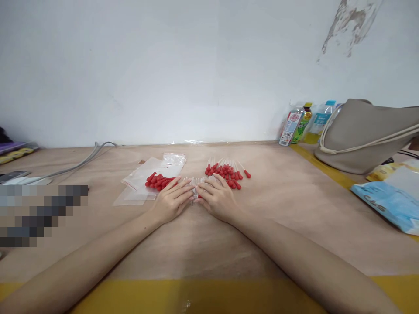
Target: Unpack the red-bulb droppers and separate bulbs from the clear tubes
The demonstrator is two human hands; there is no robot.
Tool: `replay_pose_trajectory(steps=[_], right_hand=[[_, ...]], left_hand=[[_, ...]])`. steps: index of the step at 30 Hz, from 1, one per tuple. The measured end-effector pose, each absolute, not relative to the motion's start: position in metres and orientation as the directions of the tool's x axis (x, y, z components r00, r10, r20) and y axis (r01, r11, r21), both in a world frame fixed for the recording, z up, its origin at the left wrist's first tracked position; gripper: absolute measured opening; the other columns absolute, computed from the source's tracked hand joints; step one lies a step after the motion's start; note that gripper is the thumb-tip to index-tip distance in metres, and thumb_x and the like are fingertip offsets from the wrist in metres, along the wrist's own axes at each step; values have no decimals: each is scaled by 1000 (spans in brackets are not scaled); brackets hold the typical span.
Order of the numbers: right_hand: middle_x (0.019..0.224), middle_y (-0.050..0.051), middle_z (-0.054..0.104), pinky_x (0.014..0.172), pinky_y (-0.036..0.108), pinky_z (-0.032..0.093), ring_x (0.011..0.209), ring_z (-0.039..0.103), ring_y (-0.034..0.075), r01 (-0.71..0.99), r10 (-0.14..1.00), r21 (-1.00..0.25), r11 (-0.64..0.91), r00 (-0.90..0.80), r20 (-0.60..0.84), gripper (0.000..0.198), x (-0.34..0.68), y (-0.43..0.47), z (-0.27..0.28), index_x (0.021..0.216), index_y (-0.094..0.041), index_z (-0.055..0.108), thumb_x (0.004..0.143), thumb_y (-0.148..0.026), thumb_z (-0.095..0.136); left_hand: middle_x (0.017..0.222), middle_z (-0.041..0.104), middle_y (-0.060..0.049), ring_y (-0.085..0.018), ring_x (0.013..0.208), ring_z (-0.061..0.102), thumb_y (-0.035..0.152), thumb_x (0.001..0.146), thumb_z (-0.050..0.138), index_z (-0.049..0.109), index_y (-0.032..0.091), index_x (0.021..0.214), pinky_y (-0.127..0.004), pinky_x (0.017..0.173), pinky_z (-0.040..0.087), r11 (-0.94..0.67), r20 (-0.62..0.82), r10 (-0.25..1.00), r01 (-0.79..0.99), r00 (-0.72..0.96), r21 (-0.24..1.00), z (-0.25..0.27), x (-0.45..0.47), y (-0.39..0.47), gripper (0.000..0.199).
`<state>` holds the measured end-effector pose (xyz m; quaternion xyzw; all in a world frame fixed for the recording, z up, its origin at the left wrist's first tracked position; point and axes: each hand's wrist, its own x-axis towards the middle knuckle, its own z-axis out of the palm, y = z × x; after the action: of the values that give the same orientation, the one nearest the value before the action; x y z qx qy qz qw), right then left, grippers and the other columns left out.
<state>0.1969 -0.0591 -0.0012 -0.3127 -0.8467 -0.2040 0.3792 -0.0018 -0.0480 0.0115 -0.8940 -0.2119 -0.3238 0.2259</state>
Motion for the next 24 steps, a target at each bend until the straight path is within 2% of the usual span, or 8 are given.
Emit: replay_pose_trajectory(steps=[3, 9, 15, 24], right_hand=[[93, 3, 67, 99, 40, 37, 93, 58, 16, 609, 325, 103, 786, -549, 770, 17, 197, -58, -3, 96, -20, 62, 85, -24, 49], [91, 5, 67, 92, 35, 48, 89, 61, 16, 530, 261, 119, 840, -586, 767, 17, 197, -61, -3, 93, -17, 62, 85, -19, 48], [92, 7, 68, 93, 34, 49, 91, 62, 17, 504, 213, 134, 853, -572, 792, 17, 200, -61, -5, 95, -15, 63, 83, -17, 51], [96, 6, 67, 93, 37, 49, 97, 60, 17, 489, 166, 194, 850, -600, 783, 20, 213, -61, -5, 98, -18, 63, 84, -16, 50]], left_hand=[[103, 66, -7, -20, 109, 54, 14, 84, 47, 60, 15, 96, -43, 100, 39, -835, 656, 204, 479, 727, -271, 12, -2, -49, 18], [98, 67, -9, -19, 102, 58, 11, 82, 48, 60, 12, 93, -43, 100, 40, -878, 670, 170, 420, 722, -230, 11, -4, -52, 17], [93, 68, -7, -17, 100, 60, 13, 82, 48, 61, 14, 90, -43, 99, 42, -893, 690, 199, 419, 696, -165, 10, -8, -53, 15], [97, 67, -7, -18, 101, 59, 12, 82, 47, 60, 15, 91, -45, 99, 41, -901, 695, 191, 405, 693, -156, 11, -8, -55, 16]])
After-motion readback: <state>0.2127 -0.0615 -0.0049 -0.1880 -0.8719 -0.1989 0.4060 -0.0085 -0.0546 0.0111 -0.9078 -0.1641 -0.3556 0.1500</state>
